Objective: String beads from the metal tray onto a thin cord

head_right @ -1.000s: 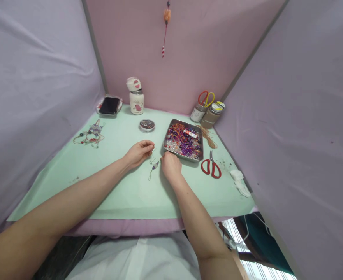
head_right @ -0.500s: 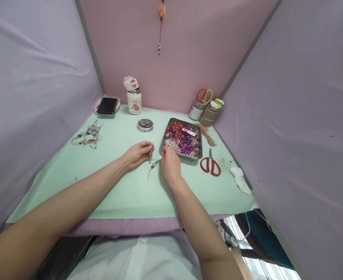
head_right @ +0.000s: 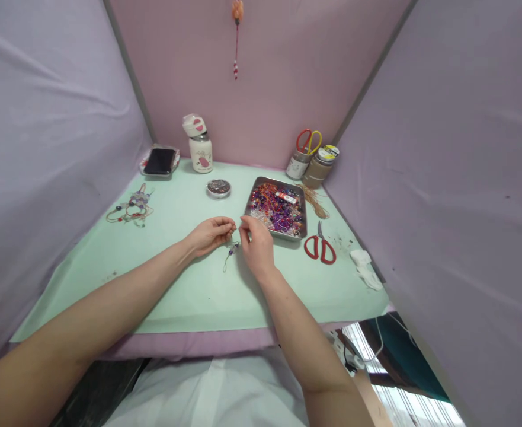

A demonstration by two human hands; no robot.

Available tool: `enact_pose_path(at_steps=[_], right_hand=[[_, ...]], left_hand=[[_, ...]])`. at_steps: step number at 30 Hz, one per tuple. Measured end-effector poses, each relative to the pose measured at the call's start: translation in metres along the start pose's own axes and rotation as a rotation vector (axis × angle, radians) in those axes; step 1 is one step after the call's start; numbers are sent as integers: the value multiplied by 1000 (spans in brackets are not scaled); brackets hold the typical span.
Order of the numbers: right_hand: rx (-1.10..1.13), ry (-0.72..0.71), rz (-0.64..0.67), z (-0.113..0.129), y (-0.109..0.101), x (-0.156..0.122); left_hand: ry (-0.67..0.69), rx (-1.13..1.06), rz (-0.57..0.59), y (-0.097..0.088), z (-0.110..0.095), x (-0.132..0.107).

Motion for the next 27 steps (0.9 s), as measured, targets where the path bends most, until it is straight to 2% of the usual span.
enact_pose_path(at_steps=[27], right_hand=[[-12,4,16,2,5,-1]], left_hand=[[-9,36,21,2,2,-1]])
Point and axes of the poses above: each hand's wrist, its own x-axis towards the middle knuckle, its own y-axis out of the palm, z = x × y, the point moved 3 cm from there along x, towards the middle knuckle, and after that the axes turned 4 degrees about -y, right-handed, at the moved point
